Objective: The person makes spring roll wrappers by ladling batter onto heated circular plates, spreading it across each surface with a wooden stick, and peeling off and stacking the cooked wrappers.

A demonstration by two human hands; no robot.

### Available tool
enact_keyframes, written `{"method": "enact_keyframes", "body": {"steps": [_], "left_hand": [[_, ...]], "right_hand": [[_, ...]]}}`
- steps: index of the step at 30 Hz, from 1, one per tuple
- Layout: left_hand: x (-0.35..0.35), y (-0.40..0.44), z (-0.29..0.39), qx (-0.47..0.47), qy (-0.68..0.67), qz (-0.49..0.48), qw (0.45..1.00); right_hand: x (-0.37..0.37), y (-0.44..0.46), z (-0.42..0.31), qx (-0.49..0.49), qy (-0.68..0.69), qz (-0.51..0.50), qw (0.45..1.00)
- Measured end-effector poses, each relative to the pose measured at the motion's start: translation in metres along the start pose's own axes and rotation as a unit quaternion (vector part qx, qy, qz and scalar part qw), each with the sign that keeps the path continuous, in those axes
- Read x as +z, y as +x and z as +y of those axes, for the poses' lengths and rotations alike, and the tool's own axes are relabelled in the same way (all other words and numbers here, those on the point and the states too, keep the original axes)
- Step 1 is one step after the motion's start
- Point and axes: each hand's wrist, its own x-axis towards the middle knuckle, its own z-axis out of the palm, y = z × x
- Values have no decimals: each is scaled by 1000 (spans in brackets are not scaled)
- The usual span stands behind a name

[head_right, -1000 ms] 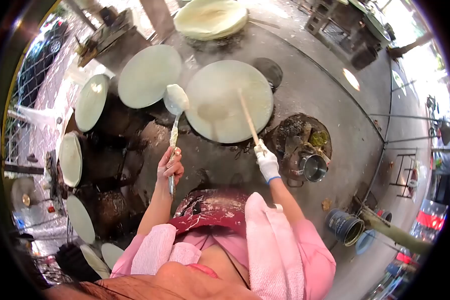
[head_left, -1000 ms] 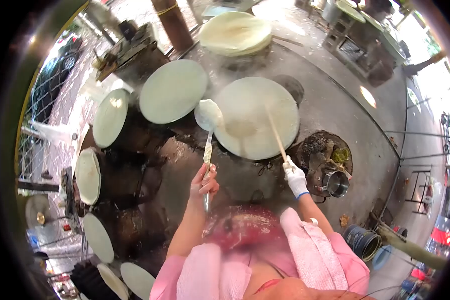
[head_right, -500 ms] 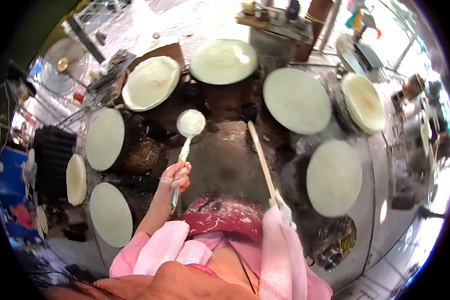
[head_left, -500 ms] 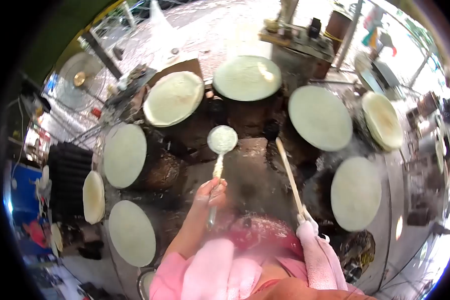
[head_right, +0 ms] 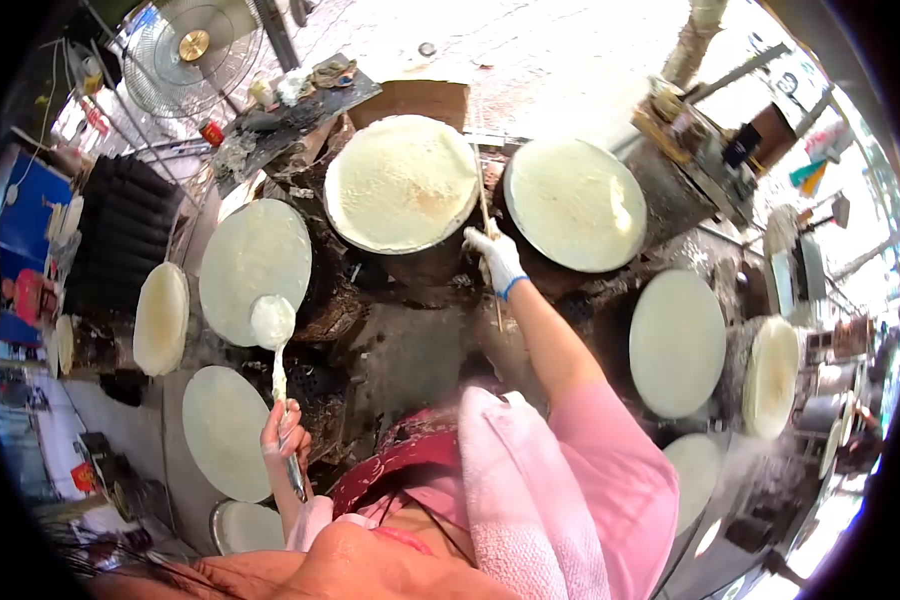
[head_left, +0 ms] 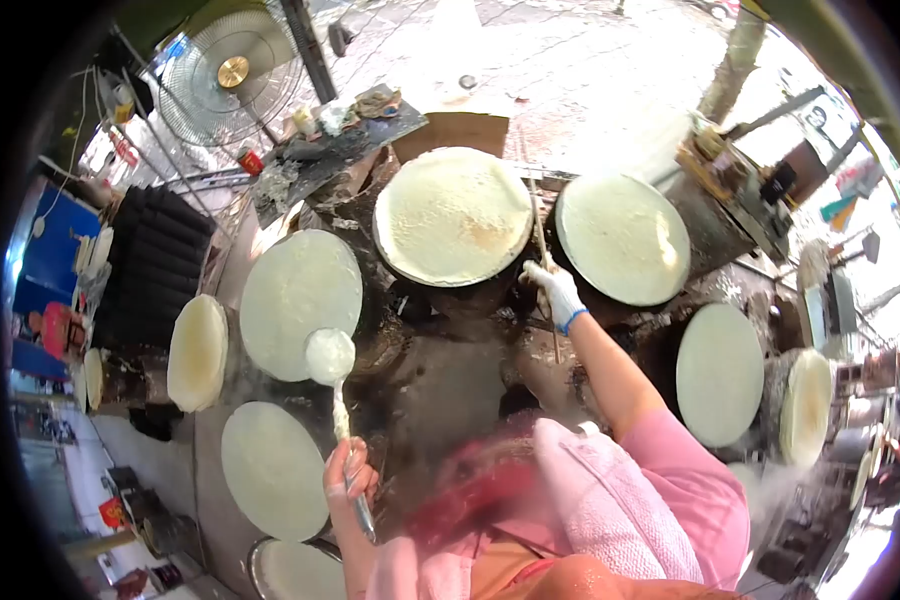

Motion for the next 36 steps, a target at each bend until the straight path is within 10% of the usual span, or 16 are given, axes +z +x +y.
{"method": "enact_keyframes", "body": {"steps": [9, 11, 14, 26, 27, 28, 30, 36], "left_hand": [[94, -8, -24, 158, -203, 118, 959], [107, -7, -25, 157, -196, 67, 966], [107, -5, -33, 191, -225, 121, 948], [80, 28, 2, 136, 16, 140, 981], [76, 37, 6, 118, 36, 170, 978], [26, 59, 22, 32, -16, -49, 998], [56, 70, 28, 40, 148, 67, 986], [12, 137, 8, -166, 100, -168, 966]], "right_hand": [[32, 192, -47, -113, 28, -10, 993], [31, 241, -32, -141, -221, 114, 958], [46, 232, -52, -301, -180, 68, 934], [38, 12, -172, -283, 7, 57, 957], [16, -10, -170, -267, -29, 98, 958], [-11, -29, -160, -270, -42, 126, 954], [-72, -88, -147, -217, -11, 190, 958], [-304, -283, -109, -119, -34, 305, 944]]}}
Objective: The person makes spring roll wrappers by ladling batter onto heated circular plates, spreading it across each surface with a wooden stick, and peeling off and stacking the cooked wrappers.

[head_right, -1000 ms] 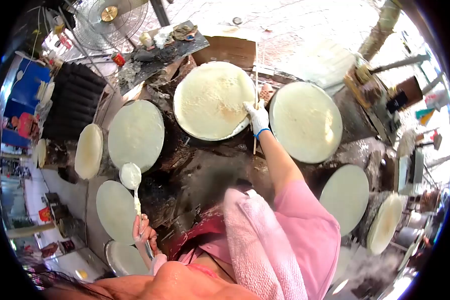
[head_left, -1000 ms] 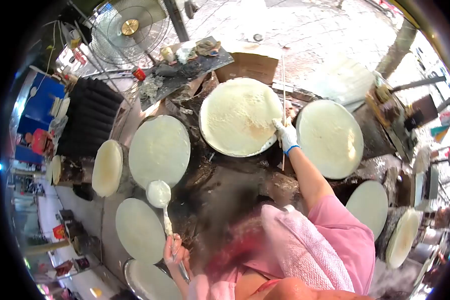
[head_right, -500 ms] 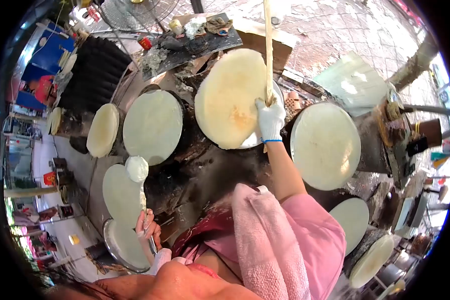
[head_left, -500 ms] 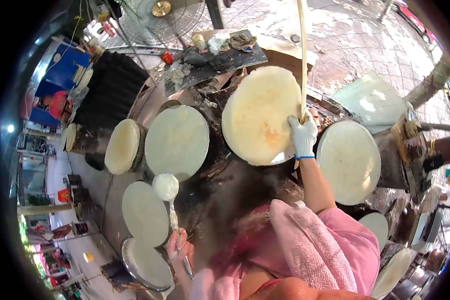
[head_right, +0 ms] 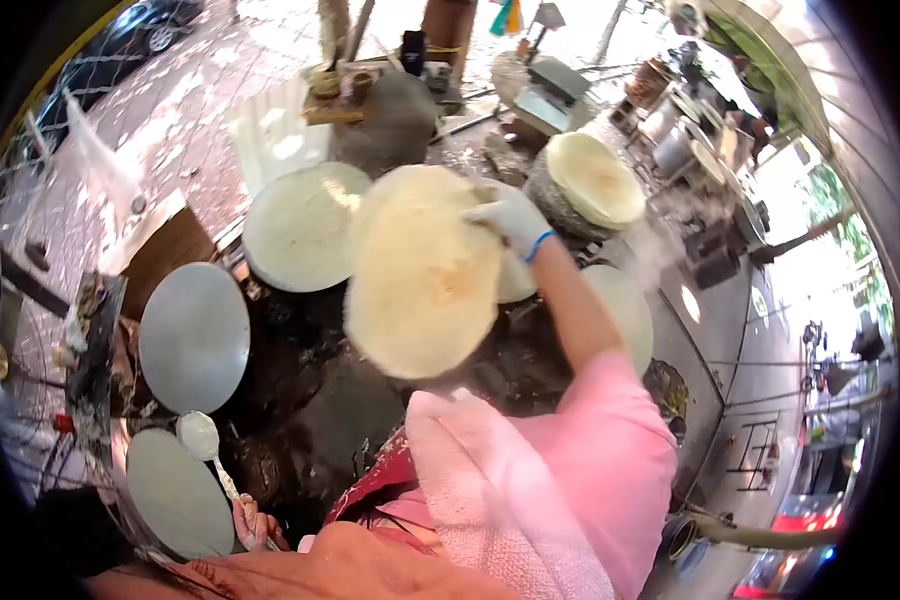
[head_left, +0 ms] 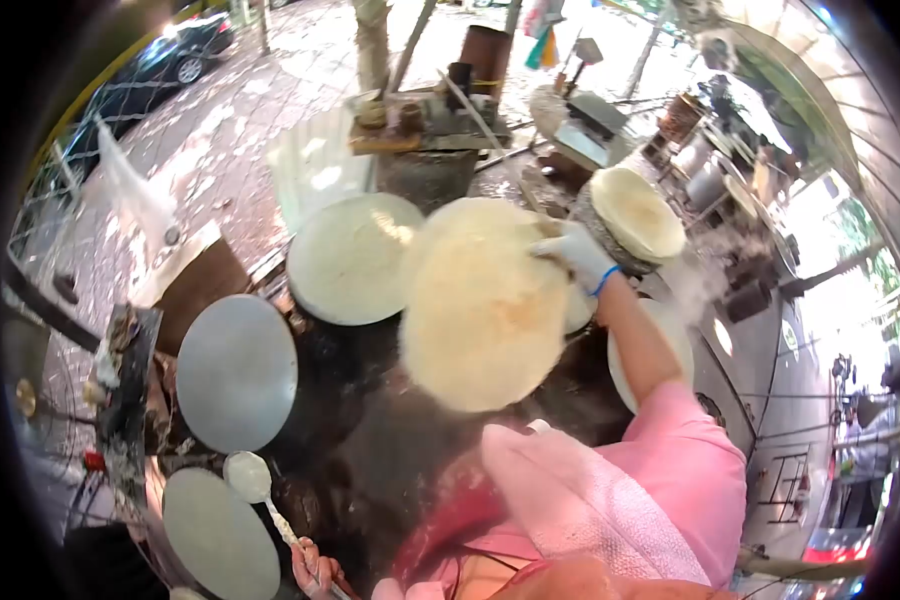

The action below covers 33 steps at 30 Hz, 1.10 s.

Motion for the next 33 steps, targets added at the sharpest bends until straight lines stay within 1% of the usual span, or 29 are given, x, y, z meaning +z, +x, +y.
{"method": "enact_keyframes", "body": {"steps": [2, 3, 4, 5, 7, 9, 10, 11, 13, 15, 17, 18, 19, 21, 22, 23, 25, 26, 28, 29, 30, 31, 32, 33], "left_hand": [[7, 6, -15, -28, 6, -42, 999], [23, 6, -27, -27, 8, -26, 999], [49, 3, -42, -25, 11, -8, 1000], [68, 1, -55, -21, 13, 12, 1000], [87, 3, -80, -27, -6, -23, 999], [105, 1, -112, -16, -22, -41, 999], [114, -1, -130, -6, -29, -42, 999], [124, -3, -148, 3, -35, -43, 998], [152, -17, -182, 17, -44, -11, 999], [171, -30, -210, 28, -51, 21, 998], [181, -43, -227, 32, -50, 50, 997], [205, -55, -234, 33, -70, 122, 989], [208, -59, -240, 15, -71, 101, 992], [206, -73, -245, -24, -71, 61, 995], [211, -80, -249, -23, -63, 65, 996], [216, -87, -253, -13, -65, 81, 995], [227, -100, -262, 7, -72, 108, 992], [231, -106, -268, 26, -95, 117, 988], [241, -123, -281, 72, -146, 139, 977], [226, -133, -284, 90, -149, 112, 978], [202, -143, -288, 110, -151, 85, 979], [194, -154, -293, 128, -165, 59, 976], [186, -166, -299, 145, -179, 33, 973], [183, -179, -304, 172, -212, 47, 961]], "right_hand": [[-94, -15, -4, -26, -79, 57, 995], [-145, -17, -7, -21, -119, 74, 990], [-178, -32, -41, 23, -277, 117, 954], [-200, -41, -66, -18, -362, 149, 920], [-295, -8, -56, -112, -478, 191, 850], [-298, -9, -99, -138, -590, 197, 770], [-319, 12, -91, -145, -636, 213, 728], [-324, 19, -87, -178, -614, 198, 743], [-323, 36, -63, -165, -629, 182, 738], [-361, 89, 14, -166, -682, 187, 687], [-379, 116, 91, -163, -693, 210, 670], [-386, 124, 125, -160, -709, 210, 654], [-393, 130, 156, -158, -724, 210, 637], [-402, 136, 212, -124, -722, 206, 649], [-401, 133, 224, -103, -724, 191, 655], [-400, 130, 231, -105, -712, 194, 666], [-398, 123, 234, -108, -690, 205, 686], [-398, 120, 237, -130, -667, 222, 699], [-383, 104, 224, -141, -643, 235, 715], [-372, 93, 212, -149, -630, 239, 723], [-354, 80, 198, -125, -569, 220, 782], [-344, 75, 204, -185, -443, 180, 858], [-329, 70, 209, -105, -270, 79, 954], [-300, 49, 183, 77, -86, -45, 992]]}}
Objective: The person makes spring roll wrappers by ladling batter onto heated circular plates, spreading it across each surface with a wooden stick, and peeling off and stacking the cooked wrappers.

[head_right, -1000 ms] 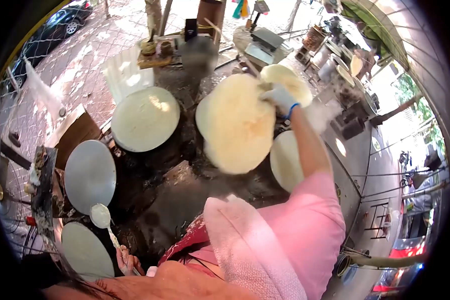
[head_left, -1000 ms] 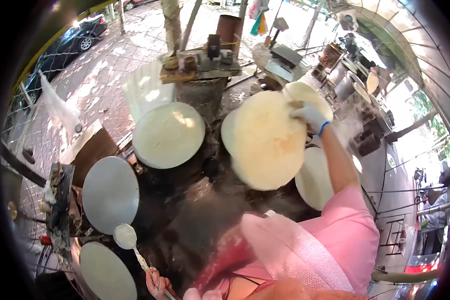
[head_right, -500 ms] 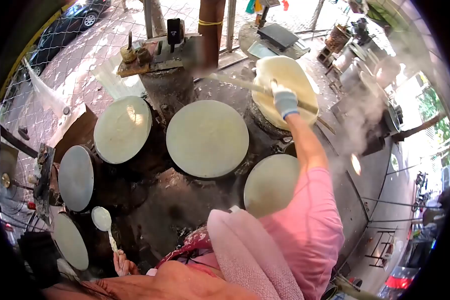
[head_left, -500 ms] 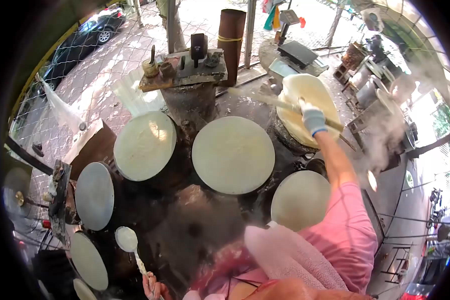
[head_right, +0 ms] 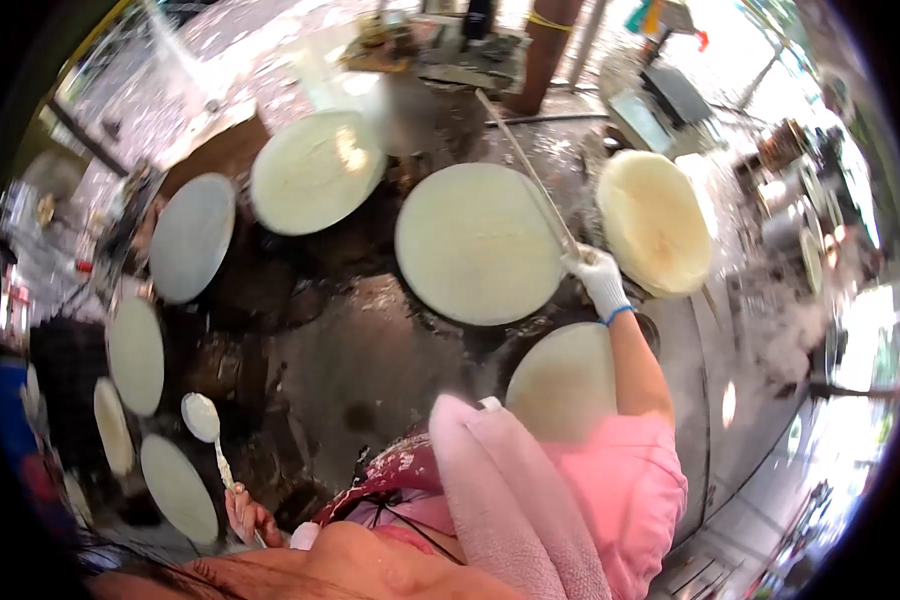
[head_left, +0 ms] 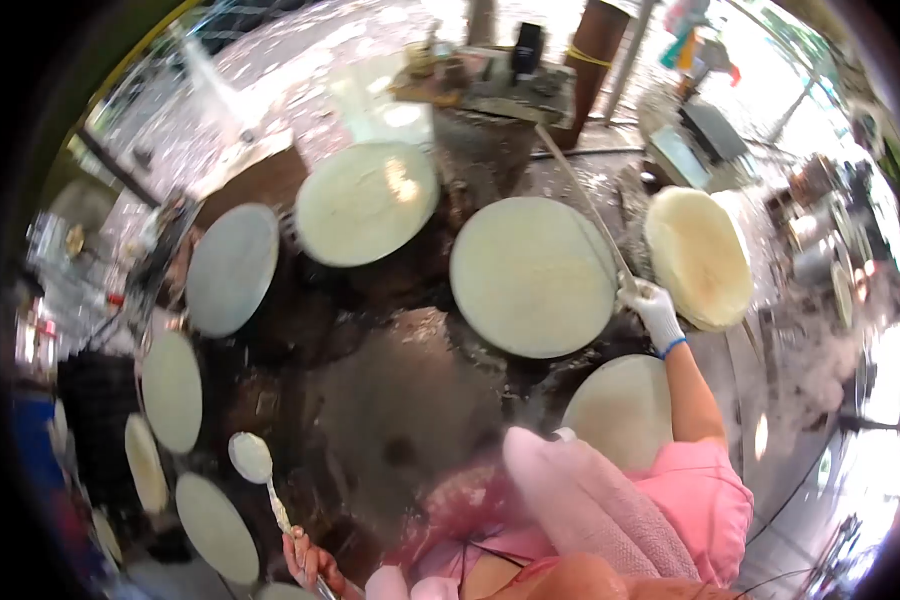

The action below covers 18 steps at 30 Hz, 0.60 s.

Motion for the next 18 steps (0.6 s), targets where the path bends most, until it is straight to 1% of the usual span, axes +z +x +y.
{"method": "enact_keyframes", "body": {"steps": [1, 2, 4, 6, 7, 8, 9, 11, 12, 13, 14, 15, 16, 17, 18], "left_hand": [[-10, -15, 2, 36, -37, 15, 999], [-20, -30, 3, 72, -72, 27, 994], [-47, -76, 12, 138, -121, 44, 982], [-75, -119, 25, 192, -153, 64, 967], [-92, -139, 33, 210, -166, 68, 961], [-106, -158, 44, 232, -178, 79, 953], [-123, -181, 59, 255, -186, 96, 944], [-161, -225, 99, 299, -172, 157, 926], [-181, -252, 121, 283, -76, 216, 932], [-193, -277, 143, 268, 111, 320, 902], [-217, -286, 161, 349, 128, 387, 843], [-238, -293, 172, 318, 173, 426, 829], [-281, -308, 192, 278, 213, 459, 816], [-335, -314, 203, 263, 383, 542, 700], [-398, -314, 213, 231, 539, 594, 551]], "right_hand": [[29, -16, -12, 44, 80, -107, 990], [64, -43, -29, 57, 146, -174, 972], [140, -78, -39, 69, 203, -261, 941], [203, -106, -46, 93, 134, -383, 910], [258, -136, -44, 11, 112, -299, 948], [295, -163, -44, 36, 81, -311, 946], [338, -199, -43, -21, 80, -331, 940], [400, -287, -66, -48, -20, -394, 918], [426, -306, -46, -84, -88, -422, 898], [456, -337, -28, -138, -115, -432, 884], [482, -368, -9, -194, -137, -431, 870], [498, -378, 12, -220, -143, -434, 862], [521, -403, 39, -276, -144, -449, 837], [537, -439, 41, -218, -161, -466, 843], [555, -477, 42, -159, -176, -476, 847]]}}
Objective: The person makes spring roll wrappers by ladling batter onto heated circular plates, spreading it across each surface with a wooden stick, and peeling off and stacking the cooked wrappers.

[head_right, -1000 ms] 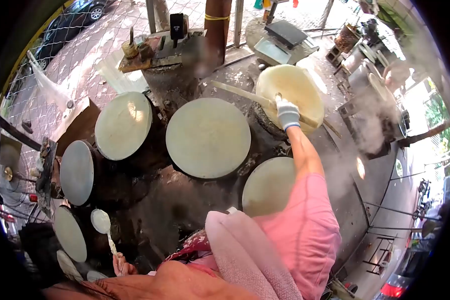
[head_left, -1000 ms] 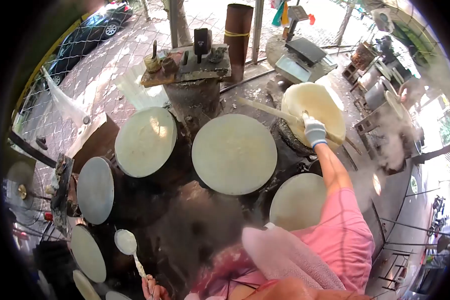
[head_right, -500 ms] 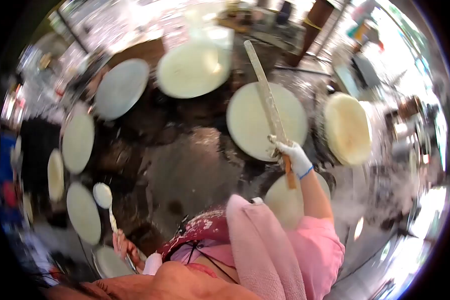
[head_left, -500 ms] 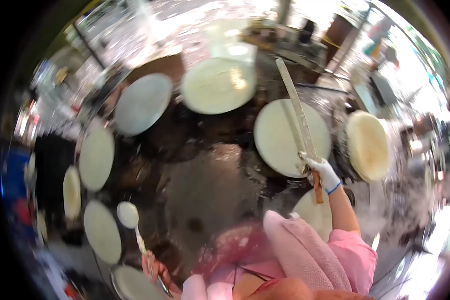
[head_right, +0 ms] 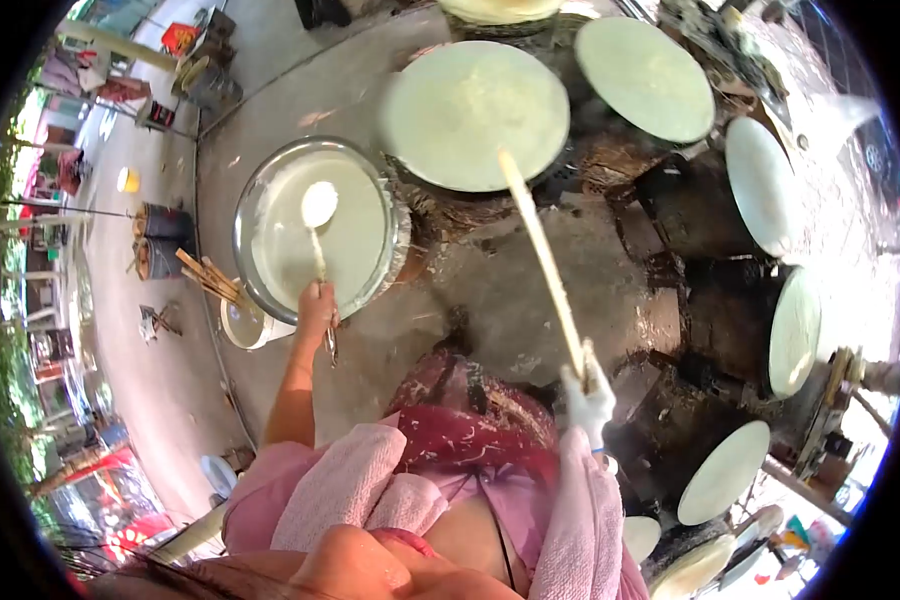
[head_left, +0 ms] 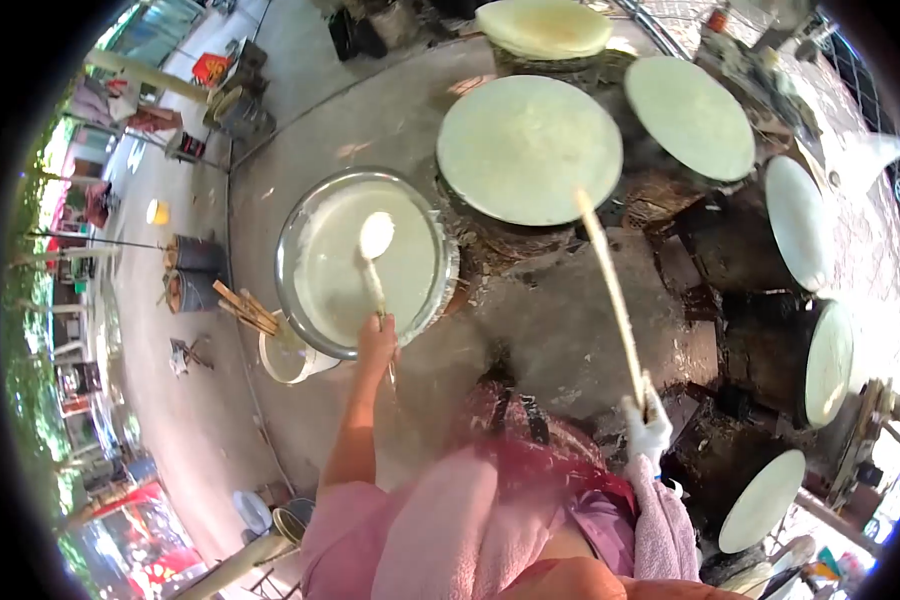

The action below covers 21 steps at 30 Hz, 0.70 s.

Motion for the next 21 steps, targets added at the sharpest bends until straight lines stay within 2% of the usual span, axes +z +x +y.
{"method": "enact_keyframes", "body": {"steps": [1, 3, 4, 6, 7, 9, 10, 12, 13, 16, 17, 19, 20, 21], "left_hand": [[9, 27, -32, 84, 199, 61, 975], [8, 68, -55, 89, 303, -61, 947], [8, 82, -60, 95, 352, -121, 923], [22, 120, -69, 89, 322, -106, 937], [27, 137, -66, 86, 307, -97, 943], [19, 161, -50, 72, 336, -146, 928], [13, 168, -41, 65, 350, -166, 920], [7, 169, -46, 21, 298, -250, 921], [4, 167, -51, -3, 271, -291, 918], [77, 138, -208, 22, 62, -250, 966], [77, 109, -193, -85, -80, -284, 952], [75, 49, -156, -322, -355, -251, 841], [76, 30, -164, -289, -391, -320, 813], [76, 9, -156, -325, -450, -306, 773]], "right_hand": [[31, -7, -28, 66, 6, -13, 998], [60, -10, -11, 73, -16, -33, 997], [69, -15, -20, 112, -15, -38, 993], [85, -20, -43, 190, -54, -39, 979], [90, -20, -48, 200, -79, -38, 976], [95, -21, -54, 217, -129, -38, 967], [95, -18, -43, 184, -114, -43, 975], [88, -14, -6, 121, -82, -56, 988], [91, -10, -10, 151, -95, -65, 982], [96, 4, 17, 97, -72, -145, 982], [101, 6, 19, 95, -92, -189, 973], [111, 6, 27, 97, -150, -241, 954], [119, 4, 30, 97, -178, -267, 942], [125, -4, 20, 119, -214, -293, 924]]}}
